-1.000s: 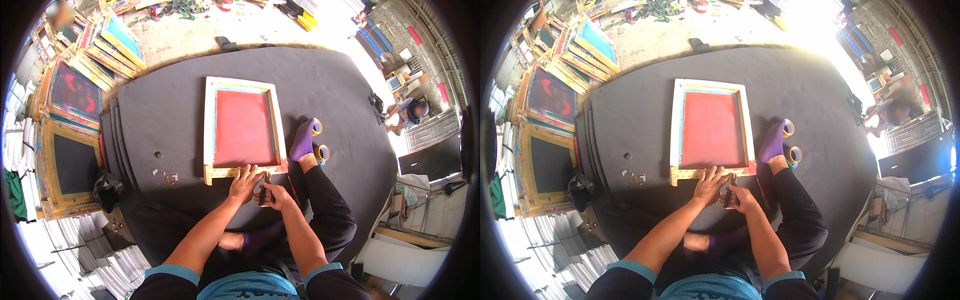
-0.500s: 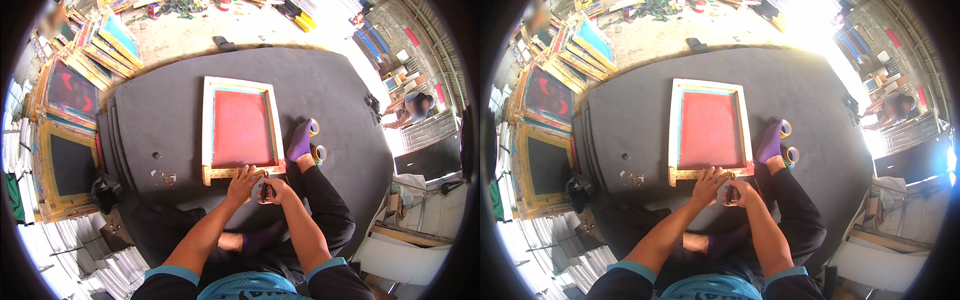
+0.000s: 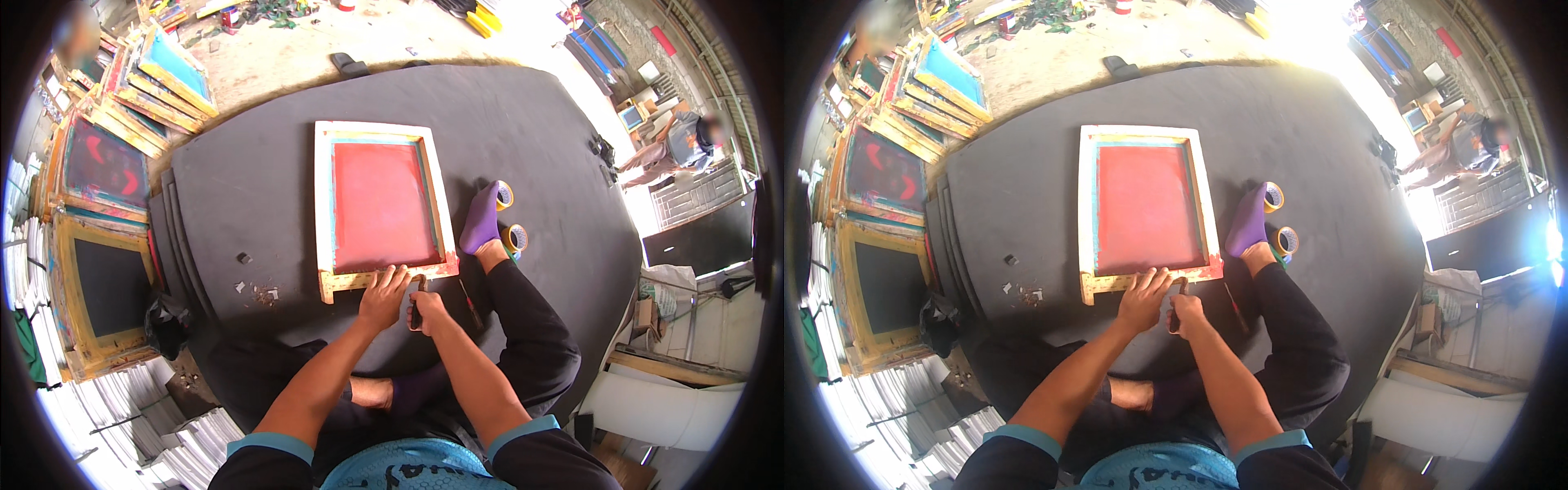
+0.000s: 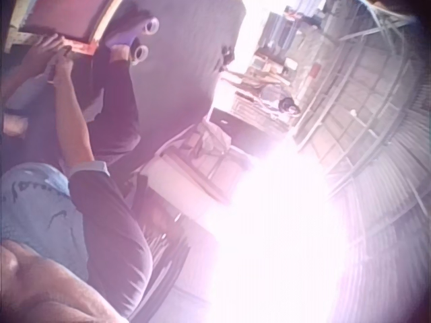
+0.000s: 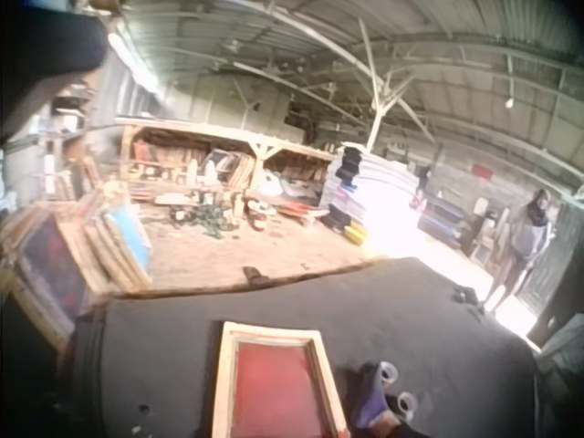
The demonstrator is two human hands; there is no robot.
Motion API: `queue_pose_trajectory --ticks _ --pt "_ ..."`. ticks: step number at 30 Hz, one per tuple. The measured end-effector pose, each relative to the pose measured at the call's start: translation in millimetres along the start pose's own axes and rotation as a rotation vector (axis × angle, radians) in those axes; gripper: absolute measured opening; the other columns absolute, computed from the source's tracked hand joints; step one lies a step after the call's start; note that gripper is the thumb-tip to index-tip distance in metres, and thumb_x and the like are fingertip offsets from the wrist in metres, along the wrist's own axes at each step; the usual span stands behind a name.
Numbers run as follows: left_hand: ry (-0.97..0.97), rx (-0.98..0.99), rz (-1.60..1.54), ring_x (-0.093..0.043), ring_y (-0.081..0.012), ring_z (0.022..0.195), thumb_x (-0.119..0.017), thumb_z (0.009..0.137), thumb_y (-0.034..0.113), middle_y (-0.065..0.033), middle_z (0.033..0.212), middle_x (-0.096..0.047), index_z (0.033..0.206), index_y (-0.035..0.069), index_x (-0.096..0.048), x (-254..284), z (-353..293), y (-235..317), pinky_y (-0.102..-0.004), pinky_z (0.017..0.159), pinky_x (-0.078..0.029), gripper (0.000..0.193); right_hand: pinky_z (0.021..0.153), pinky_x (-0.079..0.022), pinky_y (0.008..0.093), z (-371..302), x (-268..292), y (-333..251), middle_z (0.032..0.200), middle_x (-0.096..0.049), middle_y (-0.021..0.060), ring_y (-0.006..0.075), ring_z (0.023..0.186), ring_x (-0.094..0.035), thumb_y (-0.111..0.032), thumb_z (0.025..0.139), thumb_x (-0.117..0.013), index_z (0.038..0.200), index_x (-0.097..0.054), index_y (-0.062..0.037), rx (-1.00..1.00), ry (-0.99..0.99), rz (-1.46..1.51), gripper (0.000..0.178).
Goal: The person sits on the floor and prepares a screen printing frame by wiping the red mesh surface with a cloth and then applying yellow tape along the edges of the frame. The person uses a utility knife to cut the tape and smooths it down with their fingers.
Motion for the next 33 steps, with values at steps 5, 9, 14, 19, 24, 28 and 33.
queue_pose_trajectory --ticks 5,9,14,19,24,28,33 --pt "0.049 -0.005 -0.060 -0.045 -0.0284 0.149 -0.061 0.095 0.012 -0.0061 0.163 -0.046 0.152 0.010 -0.053 -12.0 5.4 -4.1 -0.0576 0.120 -0.040 0.057 0.044 -0.048 0.0401 10.3 -12.4 23.7 0.072 -0.067 0.0113 0.0229 0.051 -0.062 -0.018 0.096 -0.058 0.102 -0.067 0.0027 0.315 0.271 -0.219 0.023" --pt "0.015 -0.007 -0.042 -0.044 -0.0291 0.149 -0.062 0.094 0.012 -0.0066 0.164 -0.046 0.154 0.010 -0.052 -4.8 3.2 -1.7 -0.0567 0.120 -0.040 0.061 0.046 -0.052 0.0418 18.2 -8.8 35.2 0.077 -0.068 0.0147 0.0255 0.055 -0.066 -0.019 0.097 -0.061 0.107 -0.066 0.0030 0.334 0.220 -0.180 0.025" --pt "-0.033 -0.007 -0.044 -0.043 -0.0294 0.150 -0.062 0.091 0.008 -0.0069 0.165 -0.045 0.156 0.011 -0.050 4.6 3.3 -1.5 -0.0561 0.121 -0.038 0.067 0.061 -0.063 0.0465 -2.3 17.9 22.6 0.093 -0.073 0.0217 0.0329 0.071 -0.074 -0.024 0.103 -0.060 0.131 -0.057 0.0006 0.135 -0.176 0.016 0.038" --pt "-0.017 0.019 -0.057 -0.042 -0.0300 0.151 -0.066 0.086 0.008 -0.0074 0.166 -0.043 0.158 0.011 -0.047 1.6 1.4 -1.2 -0.0558 0.123 -0.035 0.075 0.079 -0.063 0.0573 -19.5 23.1 -2.3 0.117 -0.071 0.0263 0.0390 0.101 -0.076 -0.034 0.108 -0.057 0.145 -0.051 -0.0020 0.032 -0.258 -0.087 0.049" --pt "-0.003 0.012 -0.068 -0.043 -0.0313 0.150 -0.066 0.083 0.007 -0.0091 0.166 -0.042 0.157 0.010 -0.046 1.5 3.0 -1.1 -0.0572 0.122 -0.036 0.077 0.075 -0.062 0.0571 -21.0 24.6 -14.3 0.117 -0.070 0.0248 0.0383 0.098 -0.075 -0.035 0.107 -0.058 0.149 -0.049 -0.0028 -0.014 -0.260 -0.081 0.053" --pt "0.019 0.003 -0.078 -0.044 -0.0319 0.150 -0.067 0.081 0.006 -0.0099 0.165 -0.044 0.156 0.009 -0.047 -0.8 2.9 -1.8 -0.0579 0.121 -0.037 0.078 0.079 -0.061 0.0641 -18.1 28.7 -16.9 0.121 -0.069 0.0277 0.0421 0.104 -0.074 -0.031 0.107 -0.057 0.144 -0.050 -0.0007 -0.035 -0.288 -0.059 0.049" --pt "0.001 0.022 -0.122 -0.043 -0.0323 0.150 -0.067 0.076 0.003 -0.0100 0.164 -0.045 0.154 0.008 -0.049 9.0 3.9 -0.3 -0.0582 0.121 -0.037 0.080 0.085 -0.059 0.0689 -15.5 31.8 -24.2 0.126 -0.066 0.0313 0.0464 0.111 -0.072 -0.027 0.107 -0.056 0.143 -0.049 0.0002 -0.096 -0.294 -0.056 0.045"
Point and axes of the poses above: each hand's wrist, its own z-axis towards the middle knuckle, its own x-axis out of the back of the hand, y = z × x, the point moved 2 cm from there along z, towards the middle knuckle
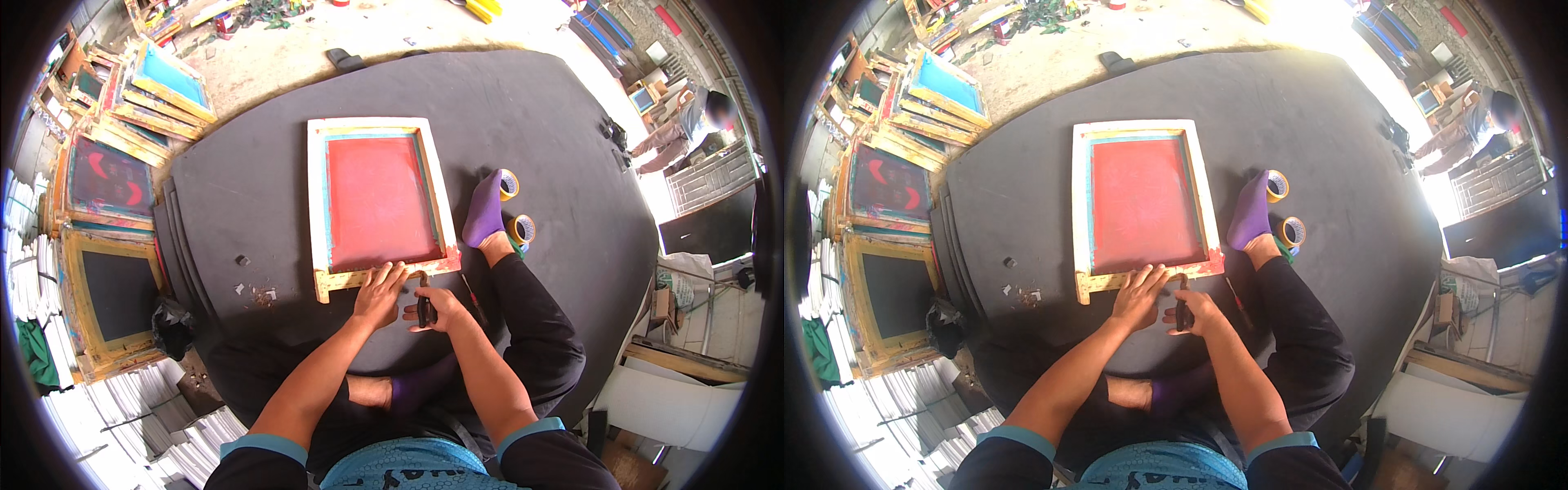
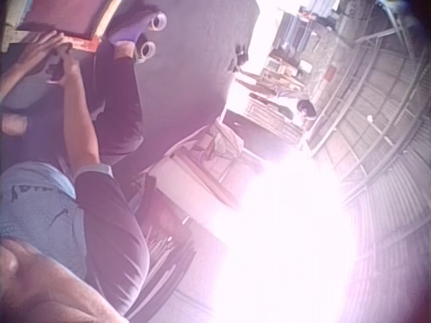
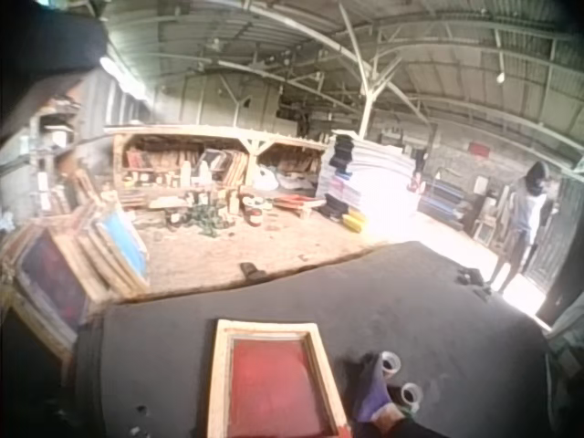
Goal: The person sits on the floor and prepares a screen printing frame by wiping the red mesh surface with a cloth and then applying yellow tape along the edges of the frame. The person uses a utility knife to cut the tape and smooths it down with their fingers.
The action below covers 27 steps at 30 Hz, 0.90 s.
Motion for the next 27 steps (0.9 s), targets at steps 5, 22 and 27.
queue_pose_trajectory --ticks 5,22,27 --pt "0.024 0.004 -0.032 -0.043 -0.0331 0.150 -0.067 0.074 0.001 -0.0101 0.163 -0.046 0.152 0.007 -0.051 -2.5 -2.1 0.4 -0.0586 0.121 -0.037 0.080 0.079 -0.061 0.0656 -3.7 -0.3 -5.9 0.121 -0.066 0.0328 0.0456 0.103 -0.073 -0.026 0.106 -0.058 0.148 -0.045 0.0010 -0.020 -0.002 0.007 0.051" --pt "-0.080 0.057 -0.030 -0.036 -0.0336 0.155 -0.074 0.089 0.022 -0.0129 0.166 -0.042 0.157 0.007 -0.047 19.6 4.2 10.7 -0.0552 0.125 -0.032 0.075 0.105 -0.050 0.0561 17.9 -10.8 40.9 0.116 -0.072 0.0330 0.0517 0.119 -0.064 -0.034 0.098 -0.060 0.127 -0.065 -0.0013 0.584 0.594 -0.711 0.044" --pt "0.258 0.231 -0.380 -0.062 -0.0398 0.127 -0.074 0.096 0.027 -0.0215 0.138 -0.065 0.147 0.004 -0.056 20.4 -40.6 23.3 -0.0482 0.110 -0.049 0.059 0.096 -0.053 0.0591 1.5 -20.1 70.3 0.110 -0.073 0.0316 0.0521 0.108 -0.068 -0.030 0.094 -0.066 0.123 -0.060 -0.0022 0.756 0.373 -0.807 0.040"
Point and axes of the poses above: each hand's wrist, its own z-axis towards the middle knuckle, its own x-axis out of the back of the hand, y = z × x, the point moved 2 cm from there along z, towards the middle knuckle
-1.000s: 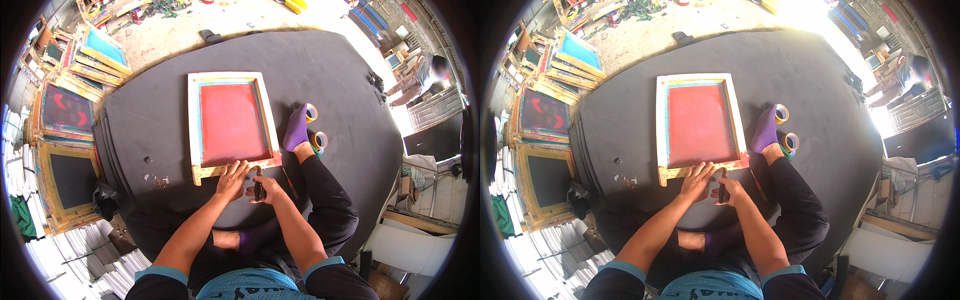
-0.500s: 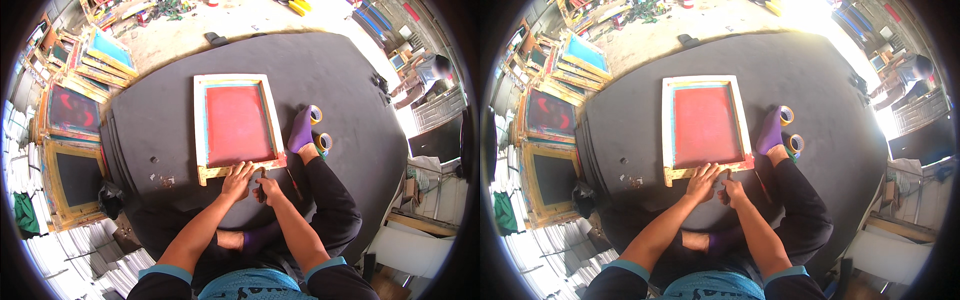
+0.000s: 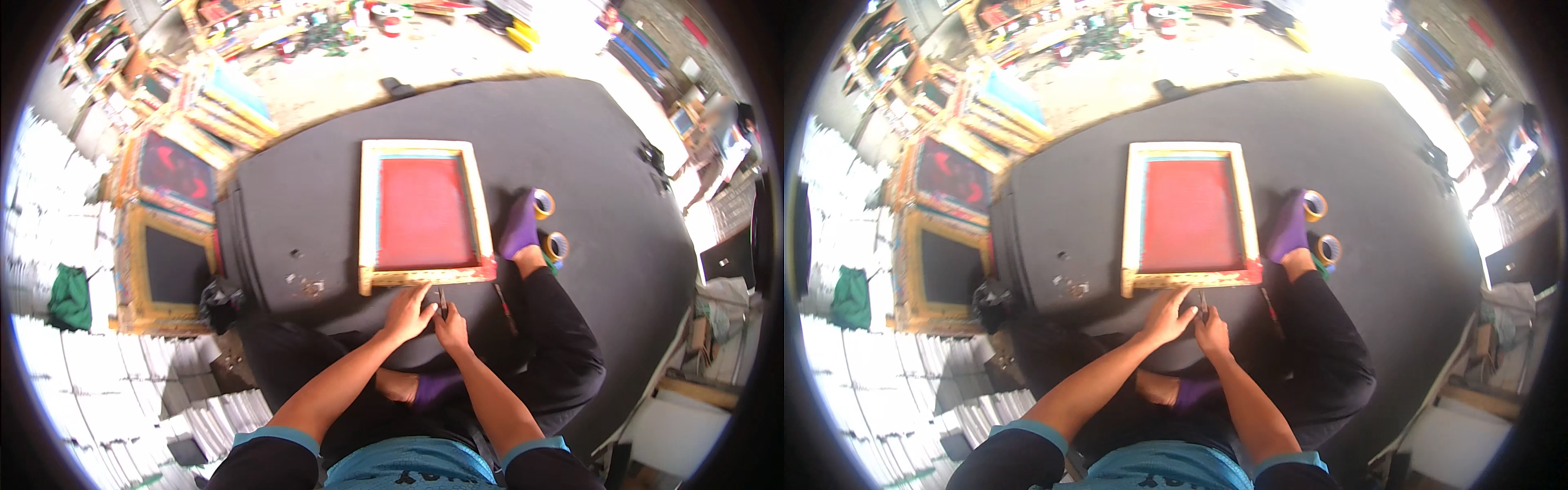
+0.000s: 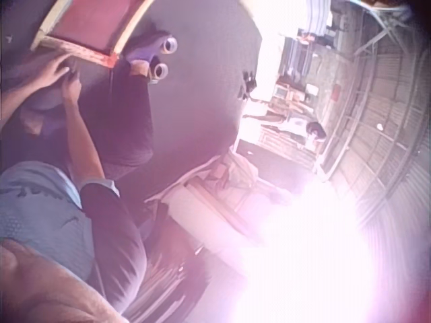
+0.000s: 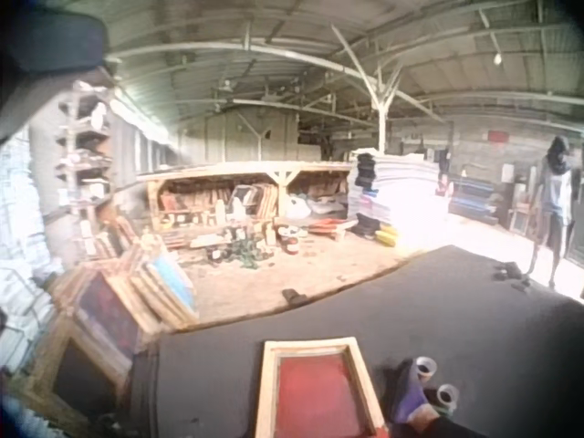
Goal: The person sits on the floor and prepares a screen printing frame by wiping the red mesh surface with a cloth and then applying yellow tape along the edges of the frame. The person uses a utility knife to cut the tape and smooths it down with their fingers.
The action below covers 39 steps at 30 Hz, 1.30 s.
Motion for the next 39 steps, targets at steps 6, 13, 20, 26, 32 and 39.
queue_pose_trajectory --ticks 6,13,20,26,32,39 --pt "-0.276 0.333 0.151 -0.065 -0.0377 0.126 -0.070 0.096 0.041 -0.0199 0.136 -0.068 0.142 0.007 -0.063 58.1 -58.1 -31.8 -0.0483 0.106 -0.053 0.057 0.090 -0.058 0.0546 -29.0 -50.1 -2.7 0.118 -0.069 0.0217 0.0423 0.110 -0.068 -0.030 0.092 -0.075 0.126 -0.059 -0.0069 0.336 -0.020 -0.434 0.044" --pt "-0.361 0.549 0.370 -0.063 -0.0375 0.131 -0.070 0.094 0.055 -0.0189 0.142 -0.067 0.144 0.013 -0.065 186.6 -59.3 -49.8 -0.0482 0.107 -0.052 0.065 0.091 -0.056 0.0487 -28.3 -77.3 -26.2 0.115 -0.059 0.0151 0.0344 0.112 -0.060 -0.039 0.091 -0.078 0.117 -0.059 -0.0103 0.481 0.101 -0.722 0.043" --pt "-0.175 0.762 0.301 -0.069 -0.0345 0.122 -0.072 0.094 0.051 -0.0142 0.133 -0.072 0.138 0.014 -0.070 219.2 -72.5 -121.0 -0.0471 0.102 -0.055 0.058 0.098 -0.053 0.0489 -37.1 -97.5 -76.7 0.122 -0.059 0.0152 0.0361 0.119 -0.058 -0.027 0.091 -0.077 0.139 -0.056 -0.0060 0.795 -0.057 -0.579 0.057" --pt "0.025 0.815 0.196 -0.072 -0.0348 0.111 -0.074 0.093 0.038 -0.0125 0.120 -0.076 0.124 0.012 -0.076 238.9 -67.5 -167.5 -0.0472 0.096 -0.057 0.040 0.117 -0.043 0.0513 -17.1 -137.0 -99.0 0.145 -0.053 0.0250 0.0444 0.143 -0.044 -0.021 0.095 -0.072 0.154 -0.042 0.0028 0.702 -0.120 -0.377 0.070" --pt "0.275 0.767 0.270 -0.067 -0.0375 0.118 -0.073 0.092 0.022 -0.0169 0.131 -0.066 0.130 0.007 -0.067 240.7 -82.8 -201.7 -0.0485 0.097 -0.056 0.041 0.124 -0.031 0.0553 11.6 -155.2 -127.4 0.155 -0.045 0.0305 0.0489 0.154 -0.031 -0.024 0.098 -0.070 0.157 -0.036 0.0058 0.724 0.025 -0.434 0.075" --pt "0.244 0.729 0.262 -0.068 -0.0406 0.111 -0.072 0.094 0.017 -0.0196 0.124 -0.063 0.129 0.005 -0.063 218.5 -57.1 -193.6 -0.0488 0.094 -0.057 0.039 0.124 -0.028 0.0605 43.8 -220.3 -146.5 0.166 -0.029 0.0340 0.0489 0.156 -0.026 -0.057 0.106 -0.052 0.163 -0.026 0.0077 0.678 0.159 -0.615 0.090"
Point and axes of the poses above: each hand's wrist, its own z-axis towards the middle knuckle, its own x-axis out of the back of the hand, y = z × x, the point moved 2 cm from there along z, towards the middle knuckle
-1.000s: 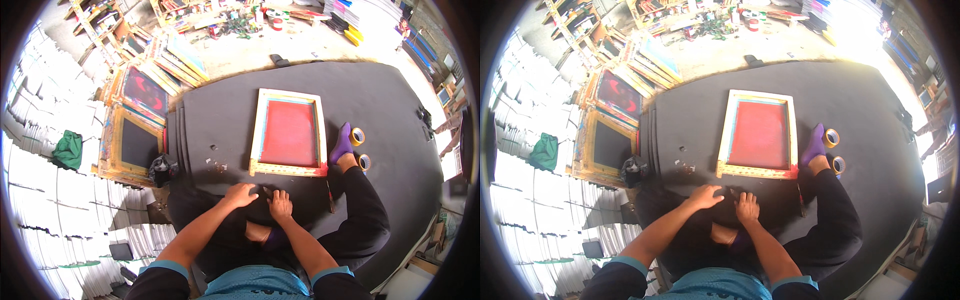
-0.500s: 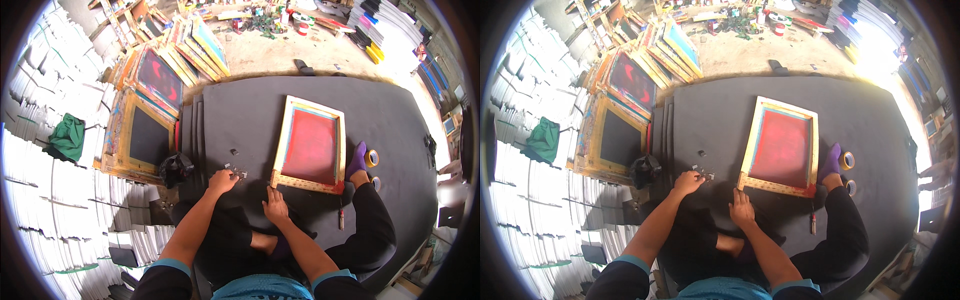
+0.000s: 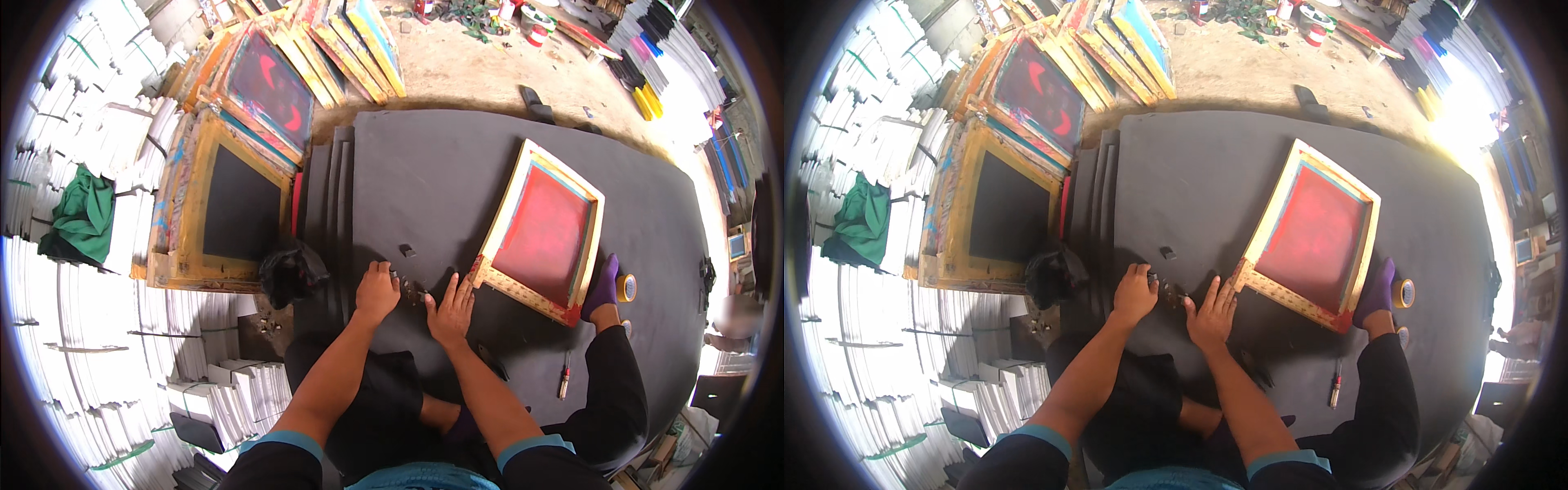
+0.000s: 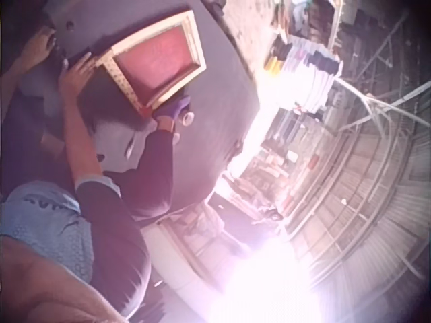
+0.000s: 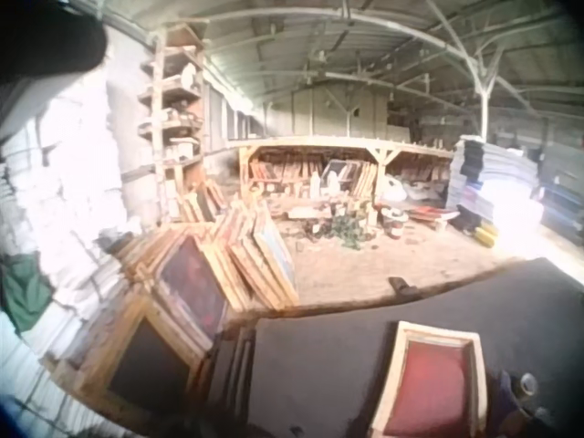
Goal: The person sits on the floor and prepares a screen printing frame by wiping the red mesh surface with a cloth and then applying yellow tape along the edges of the frame. The person uses a utility knife to cut the tape and smooths it down with their fingers.
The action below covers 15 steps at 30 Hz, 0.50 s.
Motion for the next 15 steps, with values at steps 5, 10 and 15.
queue_pose_trajectory --ticks 5,10,15 --pt "0.018 0.003 -0.064 -0.069 -0.0419 0.103 -0.074 0.092 0.015 -0.0180 0.115 -0.066 0.111 0.004 -0.065 -2.3 4.9 -10.8 -0.0511 0.087 -0.056 0.024 0.127 -0.025 0.0573 27.1 -8.5 -34.7 0.170 -0.027 0.0281 0.0440 0.159 -0.025 -0.055 0.108 -0.049 0.163 -0.026 0.0063 0.019 -0.007 0.076 0.085" --pt "0.006 -0.063 -0.209 -0.072 -0.0374 0.094 -0.076 0.090 0.013 -0.0172 0.102 -0.071 0.100 0.002 -0.070 -9.9 12.5 -8.5 -0.0465 0.082 -0.058 0.016 0.126 -0.027 0.0559 42.5 -12.3 -33.7 0.169 -0.032 0.0255 0.0407 0.158 -0.029 -0.052 0.108 -0.050 0.162 -0.031 0.0044 0.060 -0.049 0.155 0.080" --pt "0.034 -0.017 -0.555 -0.074 -0.0320 0.081 -0.078 0.088 0.010 -0.0163 0.092 -0.076 0.097 -0.001 -0.074 4.3 15.0 -5.6 -0.0395 0.077 -0.059 0.014 0.125 -0.028 0.0574 3.2 19.4 -22.0 0.166 -0.038 0.0260 0.0428 0.155 -0.033 -0.053 0.106 -0.053 0.159 -0.039 0.0043 0.179 -0.068 0.316 0.079"
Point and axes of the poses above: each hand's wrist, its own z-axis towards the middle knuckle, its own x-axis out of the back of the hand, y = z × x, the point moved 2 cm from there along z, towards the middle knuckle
